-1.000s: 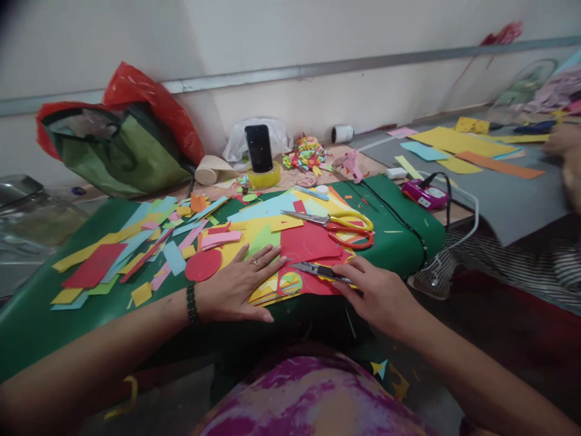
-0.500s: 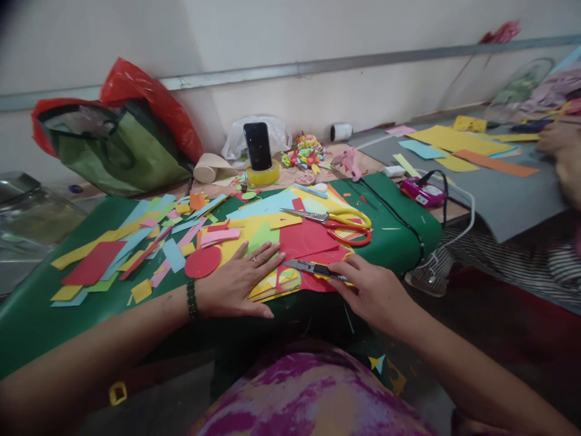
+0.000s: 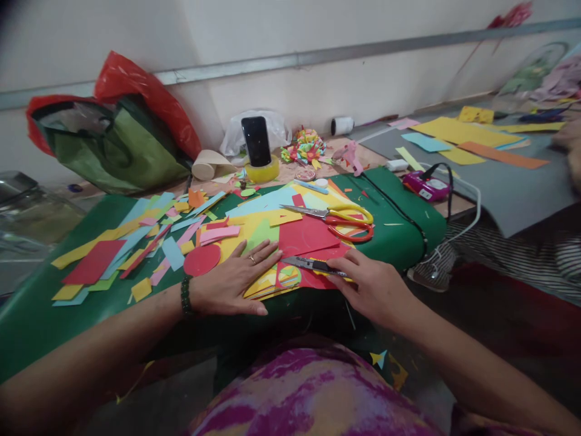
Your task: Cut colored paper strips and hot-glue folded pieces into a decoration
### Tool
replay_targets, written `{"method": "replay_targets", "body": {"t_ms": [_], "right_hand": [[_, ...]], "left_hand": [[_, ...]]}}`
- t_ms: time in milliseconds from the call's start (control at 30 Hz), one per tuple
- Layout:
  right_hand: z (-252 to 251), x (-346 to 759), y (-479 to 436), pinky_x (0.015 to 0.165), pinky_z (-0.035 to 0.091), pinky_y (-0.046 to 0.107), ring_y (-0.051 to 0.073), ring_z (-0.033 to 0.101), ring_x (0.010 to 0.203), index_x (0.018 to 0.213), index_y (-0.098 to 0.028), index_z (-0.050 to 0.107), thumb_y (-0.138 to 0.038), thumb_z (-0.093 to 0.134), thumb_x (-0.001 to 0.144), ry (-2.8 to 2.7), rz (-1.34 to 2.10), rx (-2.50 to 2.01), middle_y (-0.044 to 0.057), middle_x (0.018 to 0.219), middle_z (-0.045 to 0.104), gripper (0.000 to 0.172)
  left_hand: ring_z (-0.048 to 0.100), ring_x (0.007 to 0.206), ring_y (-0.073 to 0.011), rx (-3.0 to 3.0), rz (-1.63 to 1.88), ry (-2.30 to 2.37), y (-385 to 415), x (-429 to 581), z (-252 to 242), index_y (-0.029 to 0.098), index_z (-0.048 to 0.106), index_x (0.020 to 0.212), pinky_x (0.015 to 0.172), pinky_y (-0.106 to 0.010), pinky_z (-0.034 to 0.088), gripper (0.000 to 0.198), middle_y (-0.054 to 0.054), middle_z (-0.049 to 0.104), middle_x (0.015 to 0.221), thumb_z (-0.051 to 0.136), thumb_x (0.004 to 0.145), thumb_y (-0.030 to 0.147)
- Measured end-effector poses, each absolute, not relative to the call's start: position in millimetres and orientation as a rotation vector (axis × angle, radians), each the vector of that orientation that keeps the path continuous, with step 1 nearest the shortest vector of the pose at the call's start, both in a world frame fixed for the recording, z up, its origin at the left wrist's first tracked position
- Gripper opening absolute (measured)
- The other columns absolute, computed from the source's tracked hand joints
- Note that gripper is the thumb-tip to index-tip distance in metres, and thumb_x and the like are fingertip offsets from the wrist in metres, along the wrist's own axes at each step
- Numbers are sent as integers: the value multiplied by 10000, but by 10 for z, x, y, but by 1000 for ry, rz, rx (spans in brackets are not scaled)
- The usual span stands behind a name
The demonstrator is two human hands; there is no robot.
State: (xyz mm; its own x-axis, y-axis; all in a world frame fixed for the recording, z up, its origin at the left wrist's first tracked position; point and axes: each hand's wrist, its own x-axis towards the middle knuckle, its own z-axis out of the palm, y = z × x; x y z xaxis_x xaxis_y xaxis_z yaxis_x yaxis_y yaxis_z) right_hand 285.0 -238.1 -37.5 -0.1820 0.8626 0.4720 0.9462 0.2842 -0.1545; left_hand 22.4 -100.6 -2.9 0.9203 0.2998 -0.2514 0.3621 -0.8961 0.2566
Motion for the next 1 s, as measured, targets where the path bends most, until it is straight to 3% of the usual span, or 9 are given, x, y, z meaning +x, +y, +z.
{"method": "replay_targets", "body": {"t_ms": [233,433,667,1000], "right_hand": [[-390,2861,-2385,543,486,237,145,658,652,982,-214,677,-387,414,979,-2079,-187,-1609,69,905,681,316],[-376,2871,-2371,524,481,234,147,669,642,978,-213,668,-383,397,987,-2112,-216,-1604,63,891,686,321],[-355,2846,-2355,543,491,238,150,676,661,987,-223,677,-350,454,962,-2108,-170,-1610,63,922,697,258],[-361,2813,-2349,503,460,234,137,656,609,992,-203,672,-387,397,989,-2150,-217,-1589,62,873,685,331]], "left_hand": [[107,1470,-393,2804,-260,485,-1014,231,-44,178,139,1549,1133,-637,35,1070,-200,131,1596,398,746,837],[78,1483,-344,2692,-293,474,-963,155,23,186,12,1555,1152,-597,39,1012,-182,76,1606,295,810,810],[111,1474,-378,2817,-269,504,-972,111,-51,206,142,1549,1134,-624,18,1025,-194,124,1600,347,767,837],[128,1474,-367,2852,-253,529,-1014,130,-79,192,166,1542,1142,-609,19,1060,-193,142,1597,374,739,852]]}}
